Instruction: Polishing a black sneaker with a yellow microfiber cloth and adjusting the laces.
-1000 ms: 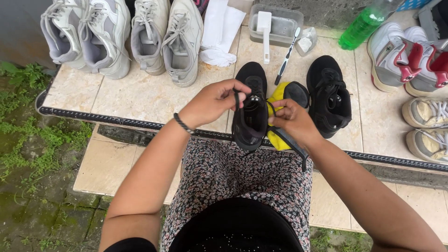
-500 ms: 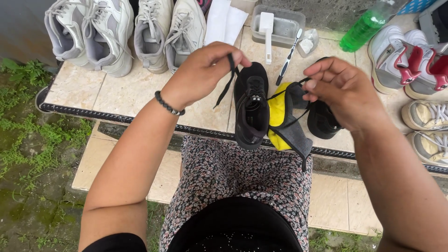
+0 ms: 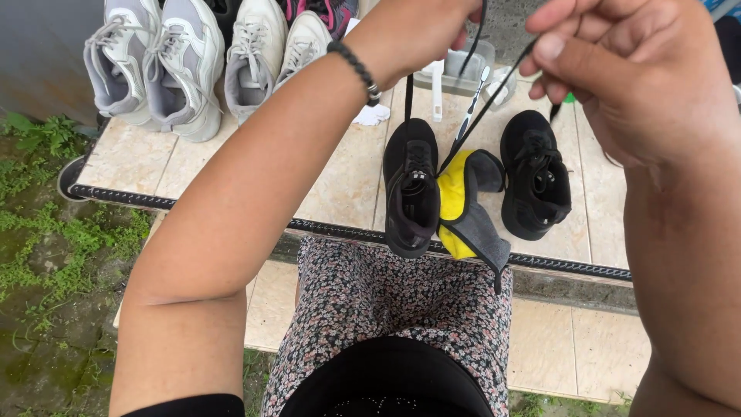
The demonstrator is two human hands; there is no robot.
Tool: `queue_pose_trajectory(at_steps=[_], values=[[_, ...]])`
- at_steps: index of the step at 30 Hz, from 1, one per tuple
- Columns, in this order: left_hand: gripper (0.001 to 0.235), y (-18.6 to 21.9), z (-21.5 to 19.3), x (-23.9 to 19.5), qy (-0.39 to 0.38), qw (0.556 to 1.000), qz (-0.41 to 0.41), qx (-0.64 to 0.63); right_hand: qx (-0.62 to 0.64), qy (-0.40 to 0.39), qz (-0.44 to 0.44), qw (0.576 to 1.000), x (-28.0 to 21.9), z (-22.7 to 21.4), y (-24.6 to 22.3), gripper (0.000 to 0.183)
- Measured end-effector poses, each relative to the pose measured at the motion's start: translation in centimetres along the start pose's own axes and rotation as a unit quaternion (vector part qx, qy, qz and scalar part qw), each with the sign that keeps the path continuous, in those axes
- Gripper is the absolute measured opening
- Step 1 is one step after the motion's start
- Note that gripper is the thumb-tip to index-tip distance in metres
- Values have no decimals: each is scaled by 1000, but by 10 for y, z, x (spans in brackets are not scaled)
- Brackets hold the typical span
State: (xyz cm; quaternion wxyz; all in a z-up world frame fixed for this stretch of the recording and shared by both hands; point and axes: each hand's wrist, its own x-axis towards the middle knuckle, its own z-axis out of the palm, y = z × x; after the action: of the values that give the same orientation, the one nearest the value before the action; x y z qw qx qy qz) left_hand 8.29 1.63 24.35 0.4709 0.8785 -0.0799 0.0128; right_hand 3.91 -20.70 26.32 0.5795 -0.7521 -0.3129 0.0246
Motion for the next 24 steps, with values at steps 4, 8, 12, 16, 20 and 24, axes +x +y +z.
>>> queue_pose_trajectory(at_steps=[4, 8, 12, 16, 20, 24], values=[[40, -4, 7, 24, 40, 994, 70, 72, 21, 35, 17, 999, 14, 3, -4, 14], [19, 17, -1, 9, -34, 993, 90, 64, 19, 52, -18, 998, 21, -1, -2, 5], [24, 13, -2, -1, -124, 948, 287, 56, -4, 66, -32, 997, 23, -4, 1, 1], [9, -12, 17, 12, -45, 974, 222, -2, 95, 95, -32, 990, 26, -4, 25, 20], [12, -27, 20, 18, 10, 979, 145, -146, -73, 145, -191, 968, 24, 10, 49, 32], [22, -32, 25, 21, 38, 994, 38, -100, -246, 139, -254, 925, 16, 31, 64, 29]])
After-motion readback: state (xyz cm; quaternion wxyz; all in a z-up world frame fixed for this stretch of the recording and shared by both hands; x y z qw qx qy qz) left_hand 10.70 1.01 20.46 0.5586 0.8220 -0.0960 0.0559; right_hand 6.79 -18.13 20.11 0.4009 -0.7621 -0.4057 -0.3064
